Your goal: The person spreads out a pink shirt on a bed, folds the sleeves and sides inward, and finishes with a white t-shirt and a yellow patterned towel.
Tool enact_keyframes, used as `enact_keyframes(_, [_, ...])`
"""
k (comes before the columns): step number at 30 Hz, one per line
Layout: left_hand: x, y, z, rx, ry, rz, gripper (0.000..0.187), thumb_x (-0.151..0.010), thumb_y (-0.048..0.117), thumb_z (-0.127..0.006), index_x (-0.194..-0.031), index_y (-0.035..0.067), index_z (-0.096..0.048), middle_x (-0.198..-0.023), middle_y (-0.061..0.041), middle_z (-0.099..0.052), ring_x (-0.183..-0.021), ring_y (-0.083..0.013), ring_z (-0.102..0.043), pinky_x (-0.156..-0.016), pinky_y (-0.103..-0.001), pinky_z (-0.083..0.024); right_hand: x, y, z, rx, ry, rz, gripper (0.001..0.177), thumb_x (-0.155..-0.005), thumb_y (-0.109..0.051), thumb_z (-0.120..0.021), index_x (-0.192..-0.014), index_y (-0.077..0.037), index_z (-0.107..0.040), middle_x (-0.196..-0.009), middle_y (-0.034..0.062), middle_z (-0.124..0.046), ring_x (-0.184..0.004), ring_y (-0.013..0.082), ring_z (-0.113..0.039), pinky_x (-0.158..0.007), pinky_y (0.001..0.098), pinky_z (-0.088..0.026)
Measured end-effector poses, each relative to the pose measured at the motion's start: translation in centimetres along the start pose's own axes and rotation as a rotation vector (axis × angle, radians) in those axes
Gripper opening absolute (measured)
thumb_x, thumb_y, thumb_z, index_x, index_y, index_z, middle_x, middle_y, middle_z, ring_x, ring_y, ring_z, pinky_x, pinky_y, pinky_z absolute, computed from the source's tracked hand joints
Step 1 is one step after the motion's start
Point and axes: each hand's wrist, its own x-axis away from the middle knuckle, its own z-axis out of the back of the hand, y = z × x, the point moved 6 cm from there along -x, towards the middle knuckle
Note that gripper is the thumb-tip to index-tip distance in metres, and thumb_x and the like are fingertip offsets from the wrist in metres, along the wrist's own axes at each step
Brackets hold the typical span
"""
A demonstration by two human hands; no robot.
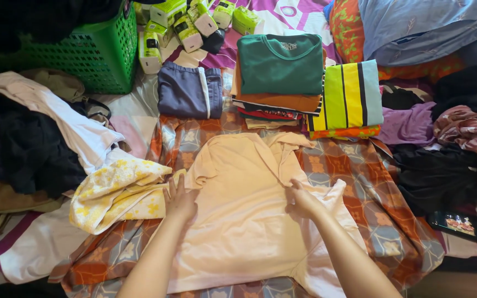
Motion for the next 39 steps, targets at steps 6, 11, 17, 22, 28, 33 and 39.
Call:
enact_keyframes(6, [-6.0,-4.5,-1.4,0.39,0.253,0.078,0.078,-0.081,0.022,-0.076,-0.149,0.001,-0.044,-0.146,-0.022,-0.047,-0.137,-0.0375,-0.044,-0.115,-0.046,-0.034,1.6,11.0,8.5,-0.557,0.815,-0.118,0.031,-0.083,0.0,-0.066,-0.113,-0.001,-0.069,-0.106,0.0076,-0.07,-0.095,0.0201,-0.067,-0.082,0.031,-0.055])
enact_keyframes(11, [-7.7,-8.0,1.8,0.611,0.414,0.053,0.078,-0.077,0.022,-0.08,-0.144,-0.002,-0.049,-0.142,-0.024,-0.053,-0.134,-0.0399,-0.048,-0.113,-0.042,-0.039,8.3,12.9,13.2,-0.889,0.94,-0.433,0.043,-0.094,-0.002,-0.061,-0.136,0.002,-0.061,-0.122,0.0095,-0.067,-0.105,0.0169,-0.065,-0.086,0.0286,-0.053])
enact_keyframes(17, [-7.6,-7.6,5.7,0.542,0.612,-0.135,0.078,-0.081,0.019,-0.08,-0.146,-0.006,-0.045,-0.152,-0.028,-0.047,-0.141,-0.0418,-0.043,-0.114,-0.043,-0.037,9.6,11.4,11.7,-0.973,0.773,-0.277,0.078,-0.087,0.0,-0.065,-0.157,0.002,-0.031,-0.151,0.0143,-0.047,-0.125,0.0207,-0.057,-0.084,0.0358,-0.06])
enact_keyframes(22, [-6.0,-7.1,4.3,0.86,0.25,0.058,0.081,-0.075,0.003,-0.077,-0.149,0.008,-0.044,-0.143,-0.019,-0.061,-0.133,-0.0264,-0.059,-0.108,-0.034,-0.048,11.0,9.7,9.2,-0.777,0.623,-0.654,0.089,-0.086,-0.008,-0.073,-0.16,-0.004,-0.025,-0.15,0.0193,-0.047,-0.103,0.0334,-0.069,-0.066,0.0416,-0.062])
enact_keyframes(28, [-3.4,-8.0,-2.5,1.278,0.088,0.161,0.078,-0.078,-0.015,-0.062,-0.15,0.01,-0.045,-0.135,-0.018,-0.055,-0.098,-0.0194,-0.062,-0.072,-0.031,-0.054,11.1,7.4,8.6,-0.778,0.44,-0.792,0.075,-0.088,-0.02,-0.074,-0.153,-0.011,-0.037,-0.126,0.0239,-0.062,-0.086,0.0311,-0.073,-0.06,0.045,-0.06])
enact_keyframes(33, [-6.1,-9.2,-7.1,1.179,-0.045,0.148,0.059,-0.083,-0.008,-0.064,-0.141,-0.005,-0.055,-0.118,-0.015,-0.073,-0.081,-0.0172,-0.065,-0.066,-0.03,-0.053,7.2,13.1,4.9,-0.741,0.147,-0.746,0.046,-0.088,-0.022,-0.075,-0.132,-0.009,-0.07,-0.095,0.0099,-0.074,-0.08,0.0209,-0.07,-0.063,0.0362,-0.058])
enact_keyframes(39, [-8.9,-9.6,-0.6,0.851,0.224,0.131,0.04,-0.093,0.01,-0.071,-0.131,0.001,-0.067,-0.109,-0.015,-0.075,-0.092,-0.0169,-0.07,-0.083,-0.031,-0.054,3.2,17.0,7.0,-0.884,0.453,-0.612,0.037,-0.095,-0.016,-0.071,-0.13,-0.002,-0.07,-0.094,0.0138,-0.067,-0.072,0.0206,-0.06,-0.062,0.0347,-0.049])
